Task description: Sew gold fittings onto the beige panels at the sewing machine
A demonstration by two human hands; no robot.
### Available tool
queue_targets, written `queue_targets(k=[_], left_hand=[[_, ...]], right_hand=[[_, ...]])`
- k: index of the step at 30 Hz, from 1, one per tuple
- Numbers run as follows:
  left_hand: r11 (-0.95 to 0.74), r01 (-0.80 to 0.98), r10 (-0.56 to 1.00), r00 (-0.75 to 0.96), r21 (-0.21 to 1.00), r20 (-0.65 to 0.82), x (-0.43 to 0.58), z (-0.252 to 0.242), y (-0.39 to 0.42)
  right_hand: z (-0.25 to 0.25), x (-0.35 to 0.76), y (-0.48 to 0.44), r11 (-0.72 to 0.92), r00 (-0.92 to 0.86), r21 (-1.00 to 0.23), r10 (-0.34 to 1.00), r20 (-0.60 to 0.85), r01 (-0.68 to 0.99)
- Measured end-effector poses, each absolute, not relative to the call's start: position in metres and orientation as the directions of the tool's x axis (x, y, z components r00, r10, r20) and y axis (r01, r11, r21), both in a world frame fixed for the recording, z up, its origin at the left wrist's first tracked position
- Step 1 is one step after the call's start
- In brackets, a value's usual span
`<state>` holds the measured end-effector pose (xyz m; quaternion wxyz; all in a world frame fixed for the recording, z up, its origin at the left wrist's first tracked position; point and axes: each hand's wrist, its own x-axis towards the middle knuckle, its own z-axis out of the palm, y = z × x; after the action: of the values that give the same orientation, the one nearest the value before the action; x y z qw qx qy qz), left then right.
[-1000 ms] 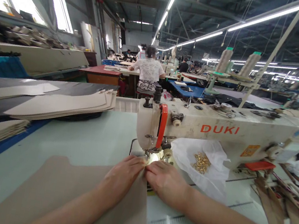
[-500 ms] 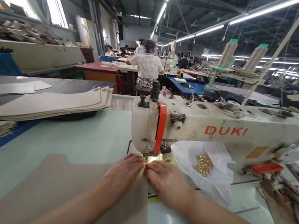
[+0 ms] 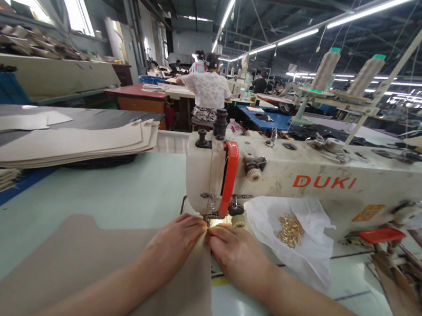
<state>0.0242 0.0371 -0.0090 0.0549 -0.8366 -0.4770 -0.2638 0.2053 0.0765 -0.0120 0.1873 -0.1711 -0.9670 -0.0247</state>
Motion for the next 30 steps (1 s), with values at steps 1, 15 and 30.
queue_targets(k=[1,15,30], left_hand=[[-0.538,0.827,0.770,0.405,0.160,0.493,0.024,-0.009,0.037],[-0.462,0.867,0.827,0.346,0.188,0.443,0.025,-0.001,0.022],[-0.490,0.868,0.828,0.431,0.088,0.358,0.024,-0.005,0.023]], right_hand=[[-0.012,0.205,0.076,0.939,-0.871,-0.018,0.325,0.369,0.343],[-0.002,0.212,0.063,0.954,-0.891,0.015,0.273,0.363,0.299],[0.001,0.209,0.065,0.955,-0.916,0.018,0.277,0.289,0.294]])
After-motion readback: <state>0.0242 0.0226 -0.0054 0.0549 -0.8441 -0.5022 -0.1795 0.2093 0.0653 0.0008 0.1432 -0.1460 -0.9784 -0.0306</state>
